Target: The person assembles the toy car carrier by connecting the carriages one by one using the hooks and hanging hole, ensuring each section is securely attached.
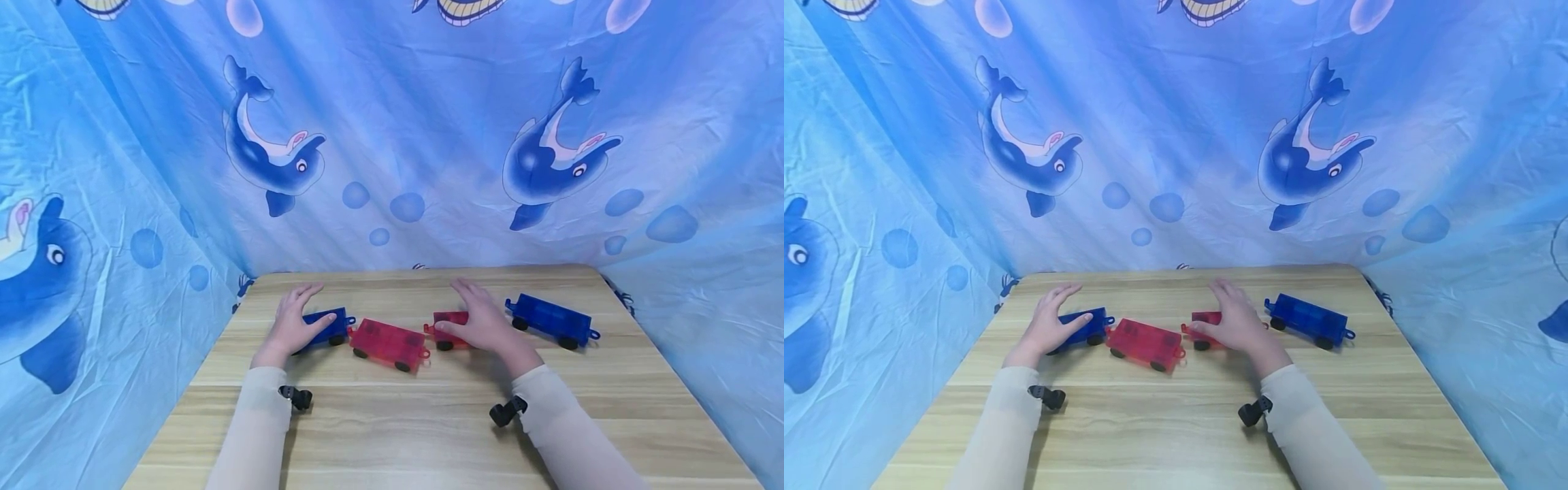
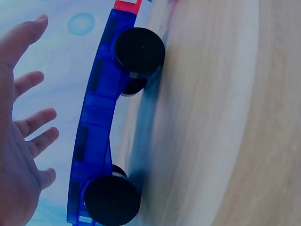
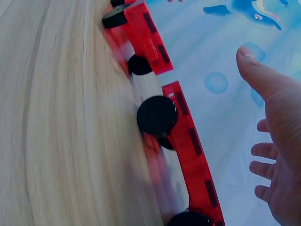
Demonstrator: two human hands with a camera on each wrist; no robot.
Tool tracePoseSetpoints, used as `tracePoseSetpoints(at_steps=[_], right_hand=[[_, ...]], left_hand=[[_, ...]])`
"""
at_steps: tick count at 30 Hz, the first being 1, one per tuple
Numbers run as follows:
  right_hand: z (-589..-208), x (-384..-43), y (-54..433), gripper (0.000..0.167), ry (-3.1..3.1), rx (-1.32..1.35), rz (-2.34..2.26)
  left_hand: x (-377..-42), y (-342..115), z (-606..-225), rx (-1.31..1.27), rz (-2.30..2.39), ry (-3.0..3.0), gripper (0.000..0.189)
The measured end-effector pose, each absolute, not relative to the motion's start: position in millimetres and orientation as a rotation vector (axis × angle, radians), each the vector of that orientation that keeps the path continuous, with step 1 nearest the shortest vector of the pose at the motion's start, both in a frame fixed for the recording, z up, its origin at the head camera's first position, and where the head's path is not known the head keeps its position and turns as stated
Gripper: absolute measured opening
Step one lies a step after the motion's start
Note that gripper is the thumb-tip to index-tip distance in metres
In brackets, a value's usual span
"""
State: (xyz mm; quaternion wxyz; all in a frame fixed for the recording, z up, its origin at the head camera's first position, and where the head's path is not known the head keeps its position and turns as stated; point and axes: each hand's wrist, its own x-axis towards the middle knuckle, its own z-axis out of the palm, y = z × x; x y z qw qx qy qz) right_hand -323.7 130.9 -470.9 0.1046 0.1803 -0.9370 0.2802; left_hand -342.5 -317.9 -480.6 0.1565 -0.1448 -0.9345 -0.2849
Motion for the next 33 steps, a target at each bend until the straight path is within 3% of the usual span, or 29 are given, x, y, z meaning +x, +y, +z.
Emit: tracePoseSetpoints(at_steps=[23,33], right_hand=[[-470.3,-319.1,88.4,0.109,-2.806,0.691,0.938],[-478.7,-313.9,74.5,0.101,-2.835,0.716,0.944]], left_hand=[[-338.8,-318.6,-474.5,-0.427,-0.852,-2.797,0.091],[-340.2,-325.2,-479.6,-0.441,-0.845,-2.838,0.094]])
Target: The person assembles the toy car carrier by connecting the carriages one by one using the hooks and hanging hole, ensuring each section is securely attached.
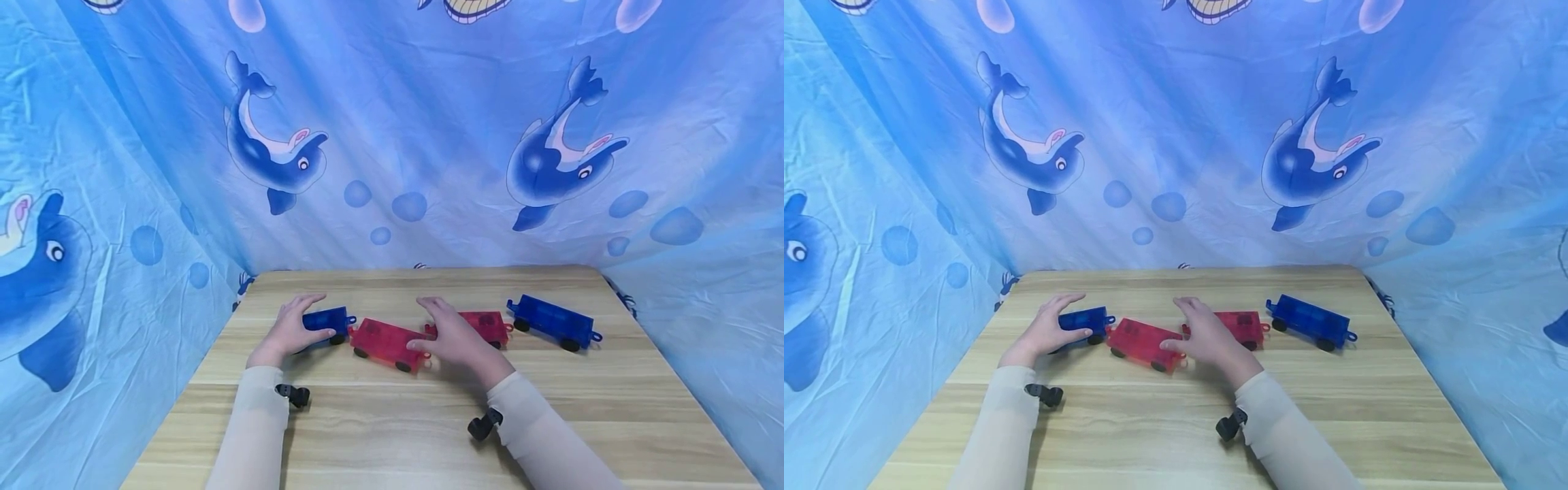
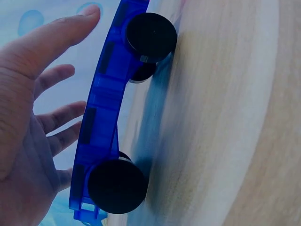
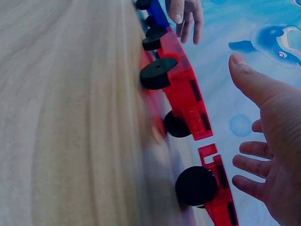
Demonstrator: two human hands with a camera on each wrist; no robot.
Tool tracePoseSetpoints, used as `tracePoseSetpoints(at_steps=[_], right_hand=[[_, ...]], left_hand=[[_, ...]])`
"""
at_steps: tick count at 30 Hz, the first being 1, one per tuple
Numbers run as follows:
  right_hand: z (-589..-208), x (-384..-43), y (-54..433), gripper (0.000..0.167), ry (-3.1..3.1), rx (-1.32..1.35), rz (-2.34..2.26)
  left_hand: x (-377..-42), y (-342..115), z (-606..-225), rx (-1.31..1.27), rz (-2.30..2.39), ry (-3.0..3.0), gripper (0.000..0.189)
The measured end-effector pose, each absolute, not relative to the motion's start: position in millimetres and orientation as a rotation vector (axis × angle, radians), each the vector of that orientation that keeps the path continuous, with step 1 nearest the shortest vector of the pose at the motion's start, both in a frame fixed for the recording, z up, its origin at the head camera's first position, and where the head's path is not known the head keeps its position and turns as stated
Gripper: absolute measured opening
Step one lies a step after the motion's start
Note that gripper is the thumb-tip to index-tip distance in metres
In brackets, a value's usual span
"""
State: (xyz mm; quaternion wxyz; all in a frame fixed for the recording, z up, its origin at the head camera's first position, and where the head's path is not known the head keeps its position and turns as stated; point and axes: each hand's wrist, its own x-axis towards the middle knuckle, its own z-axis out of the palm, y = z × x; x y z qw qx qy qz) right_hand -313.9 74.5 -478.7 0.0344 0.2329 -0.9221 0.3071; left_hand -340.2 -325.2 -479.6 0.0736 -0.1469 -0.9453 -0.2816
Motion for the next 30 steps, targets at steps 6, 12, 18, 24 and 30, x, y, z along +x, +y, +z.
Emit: tracePoseSetpoints(at_steps=[6,12,18,24,30], right_hand=[[-483.7,-312.6,70.5,0.098,-2.84,0.749,0.924],[-485.5,-309.6,66.7,0.098,-2.848,0.806,0.895],[-486.8,-305.9,61.9,0.094,-2.859,0.853,0.871],[-492.1,-306.3,59.8,0.096,-2.874,0.893,0.725],[-495.1,-307.3,58.8,0.1,-2.896,0.92,0.583]], left_hand=[[-339.0,-325.8,-480.3,-0.426,-0.845,-2.863,0.091],[-338.3,-323.3,-480.8,-0.425,-0.832,-2.864,0.089],[-339.3,-320.8,-482.2,-0.397,-0.824,-2.903,0.089],[-339.3,-319.3,-484.7,-0.351,-0.821,-2.943,0.09],[-336.7,-318.1,-485.2,-0.323,-0.78,-2.957,0.087]])
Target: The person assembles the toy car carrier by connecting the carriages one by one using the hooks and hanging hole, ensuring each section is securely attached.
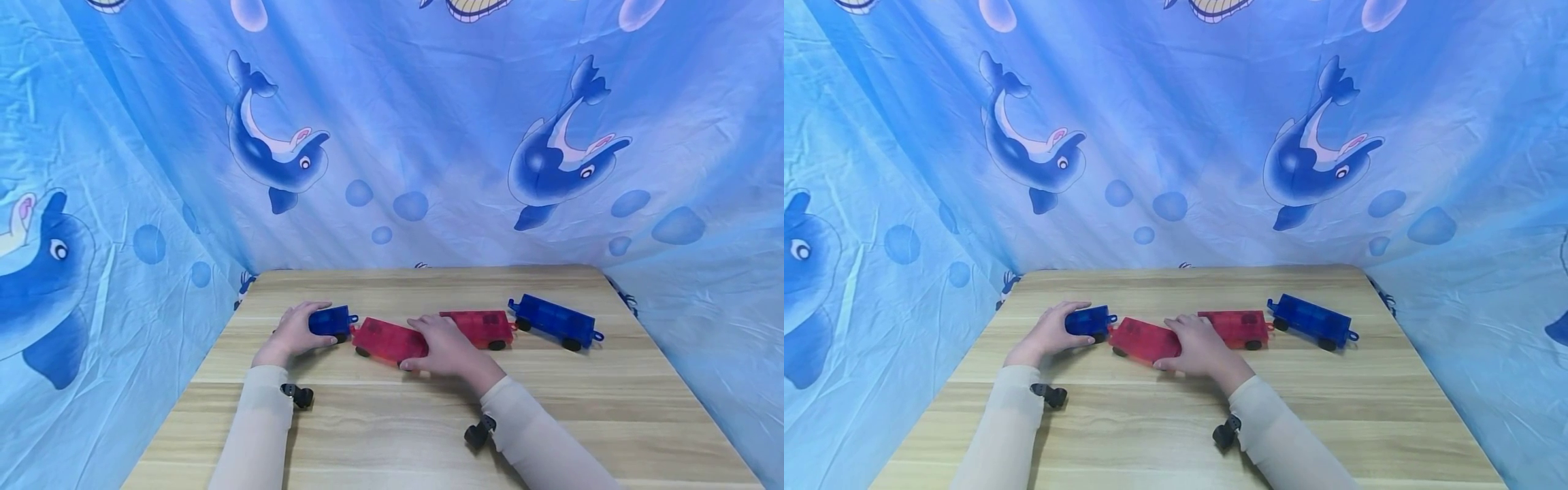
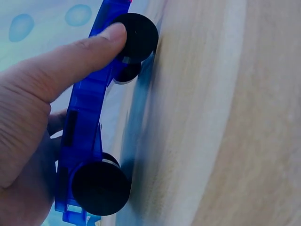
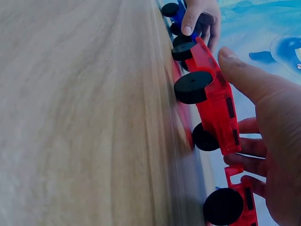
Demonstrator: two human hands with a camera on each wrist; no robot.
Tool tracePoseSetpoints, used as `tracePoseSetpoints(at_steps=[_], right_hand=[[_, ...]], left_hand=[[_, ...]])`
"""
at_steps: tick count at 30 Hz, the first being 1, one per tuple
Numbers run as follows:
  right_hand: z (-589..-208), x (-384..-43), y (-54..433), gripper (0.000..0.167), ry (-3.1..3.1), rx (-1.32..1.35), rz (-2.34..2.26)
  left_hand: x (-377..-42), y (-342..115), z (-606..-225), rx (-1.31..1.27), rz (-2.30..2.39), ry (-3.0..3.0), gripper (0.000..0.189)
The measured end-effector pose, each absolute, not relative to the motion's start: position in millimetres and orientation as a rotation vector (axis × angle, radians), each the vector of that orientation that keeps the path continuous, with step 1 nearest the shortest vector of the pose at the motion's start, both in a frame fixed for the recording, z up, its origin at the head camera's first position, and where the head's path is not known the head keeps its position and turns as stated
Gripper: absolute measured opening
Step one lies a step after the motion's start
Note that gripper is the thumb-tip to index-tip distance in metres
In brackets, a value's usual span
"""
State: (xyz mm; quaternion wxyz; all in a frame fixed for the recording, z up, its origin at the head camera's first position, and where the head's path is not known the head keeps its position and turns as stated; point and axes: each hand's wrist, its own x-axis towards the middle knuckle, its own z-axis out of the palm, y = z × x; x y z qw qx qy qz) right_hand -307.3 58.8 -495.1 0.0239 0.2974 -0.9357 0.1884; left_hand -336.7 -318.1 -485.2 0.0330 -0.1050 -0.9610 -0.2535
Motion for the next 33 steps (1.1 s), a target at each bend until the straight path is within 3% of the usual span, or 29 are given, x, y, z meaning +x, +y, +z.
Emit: tracePoseSetpoints(at_steps=[12,33], right_hand=[[-499.0,-308.0,56.5,0.085,-2.848,0.936,0.468],[-505.3,-311.6,54.5,0.088,-2.865,0.835,0.433]], left_hand=[[-336.6,-318.3,-485.2,-0.285,-0.726,-2.992,0.084],[-337.8,-322.9,-489.1,-0.281,-0.814,-2.958,0.086]])
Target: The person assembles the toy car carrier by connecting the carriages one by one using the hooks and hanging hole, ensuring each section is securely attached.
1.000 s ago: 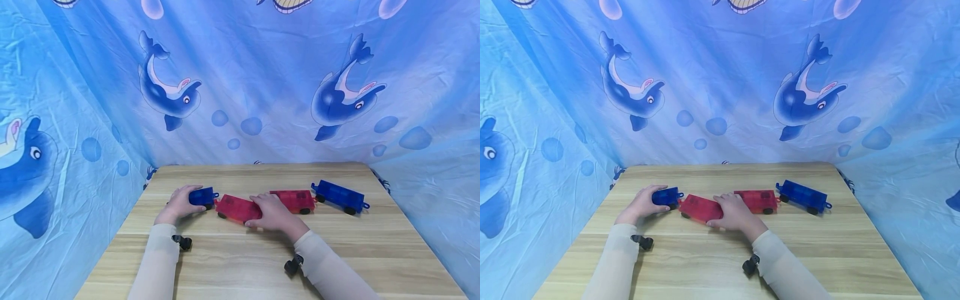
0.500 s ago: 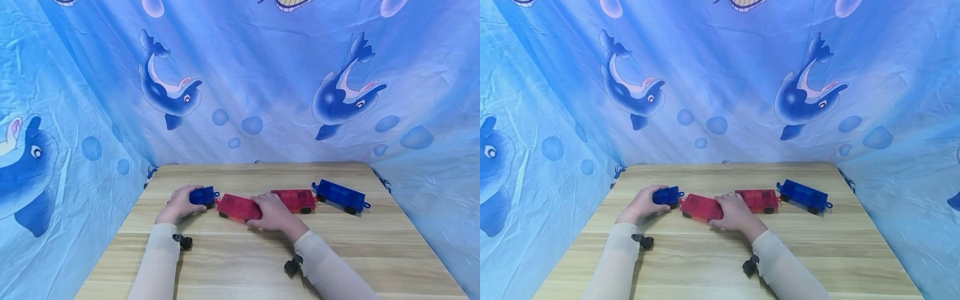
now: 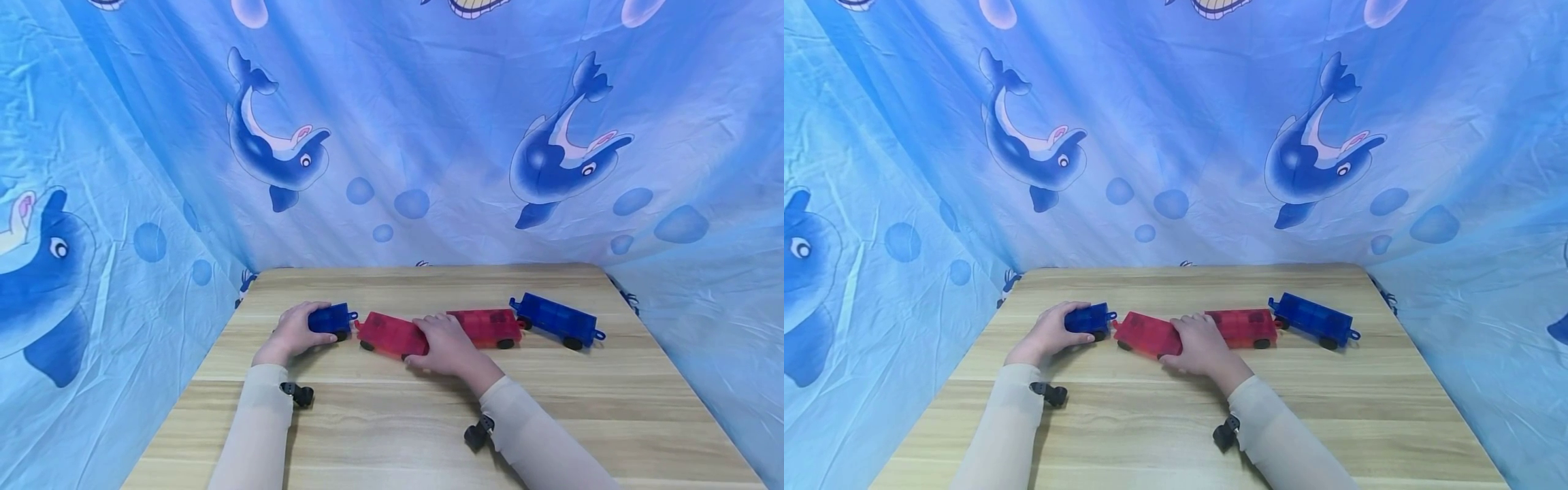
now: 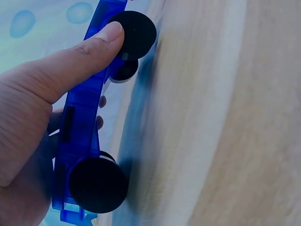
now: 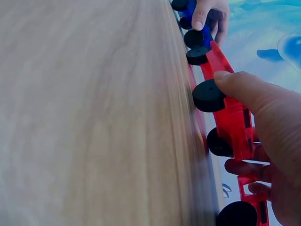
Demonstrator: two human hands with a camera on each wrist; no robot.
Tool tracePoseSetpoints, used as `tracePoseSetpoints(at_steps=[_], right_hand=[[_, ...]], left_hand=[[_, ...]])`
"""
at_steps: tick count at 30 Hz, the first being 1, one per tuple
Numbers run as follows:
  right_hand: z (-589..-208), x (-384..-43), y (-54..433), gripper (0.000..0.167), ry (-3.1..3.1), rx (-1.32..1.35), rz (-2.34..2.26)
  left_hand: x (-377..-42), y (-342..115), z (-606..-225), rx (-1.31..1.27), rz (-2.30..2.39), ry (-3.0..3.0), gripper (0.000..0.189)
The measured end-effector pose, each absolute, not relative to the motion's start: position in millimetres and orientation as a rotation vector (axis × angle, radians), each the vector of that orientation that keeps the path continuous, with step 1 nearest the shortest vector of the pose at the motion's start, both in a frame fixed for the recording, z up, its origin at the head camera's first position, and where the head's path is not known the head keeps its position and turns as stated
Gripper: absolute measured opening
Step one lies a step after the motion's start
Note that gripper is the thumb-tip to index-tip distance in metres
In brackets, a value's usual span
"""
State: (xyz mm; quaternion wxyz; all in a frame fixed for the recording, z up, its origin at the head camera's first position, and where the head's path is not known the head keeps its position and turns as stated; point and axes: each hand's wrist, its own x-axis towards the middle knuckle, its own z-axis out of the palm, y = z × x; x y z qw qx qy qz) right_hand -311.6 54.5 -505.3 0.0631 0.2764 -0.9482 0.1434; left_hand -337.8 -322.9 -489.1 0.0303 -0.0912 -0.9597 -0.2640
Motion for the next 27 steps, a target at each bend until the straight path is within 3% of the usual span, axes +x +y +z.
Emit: tracePoseSetpoints(at_steps=[27], right_hand=[[-507.6,-314.4,55.2,0.092,-2.9,0.791,0.569]], left_hand=[[-336.0,-313.1,-477.7,-0.35,-0.967,-2.969,0.087]])
